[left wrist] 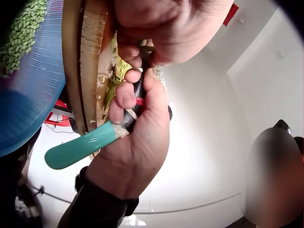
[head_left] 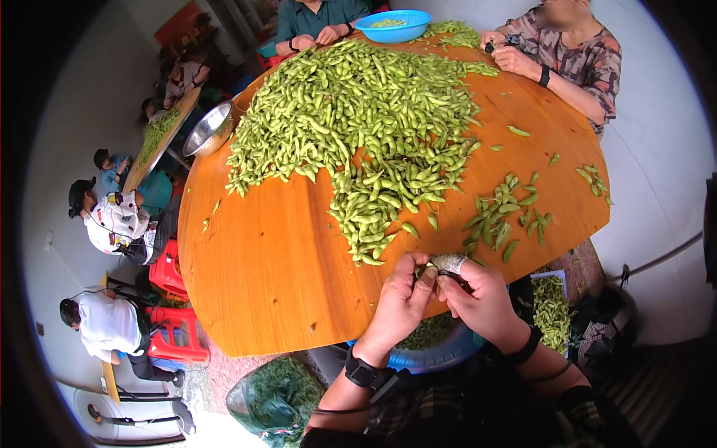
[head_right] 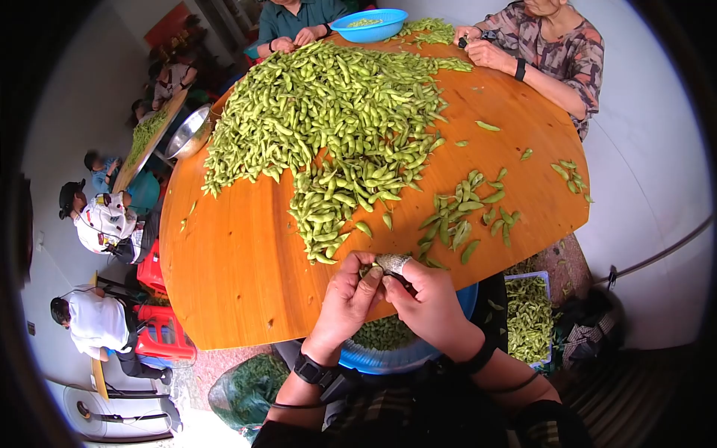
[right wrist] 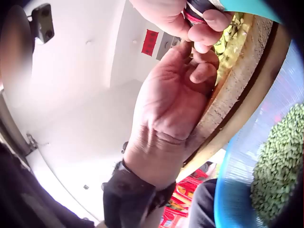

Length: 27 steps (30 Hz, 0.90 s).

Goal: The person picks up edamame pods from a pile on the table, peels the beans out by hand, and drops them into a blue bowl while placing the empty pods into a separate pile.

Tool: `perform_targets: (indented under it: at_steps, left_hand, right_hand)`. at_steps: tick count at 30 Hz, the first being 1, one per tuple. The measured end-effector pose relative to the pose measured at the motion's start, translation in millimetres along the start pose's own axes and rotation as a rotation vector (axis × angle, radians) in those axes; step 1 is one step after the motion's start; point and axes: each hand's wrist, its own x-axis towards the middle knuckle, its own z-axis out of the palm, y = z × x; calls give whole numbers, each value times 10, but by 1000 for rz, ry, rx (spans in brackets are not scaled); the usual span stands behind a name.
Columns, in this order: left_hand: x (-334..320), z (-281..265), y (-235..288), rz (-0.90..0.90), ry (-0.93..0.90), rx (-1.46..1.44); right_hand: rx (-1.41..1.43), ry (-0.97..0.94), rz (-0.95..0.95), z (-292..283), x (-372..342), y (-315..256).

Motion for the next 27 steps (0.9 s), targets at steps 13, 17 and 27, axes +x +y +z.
perform_targets:
  at_steps: [13, 17, 27]
  left_hand:
    - [12, 4, -46, -15, -43, -218]
    - [-15, 12, -16, -36, -80, -89]
    - [-88, 146, 75, 184, -36, 346]
  right_hand:
    - [52, 63, -50, -3, -63, -19]
    - [11, 20, -7, -37, -98, -27]
    - [174, 30, 57, -84, -208, 37]
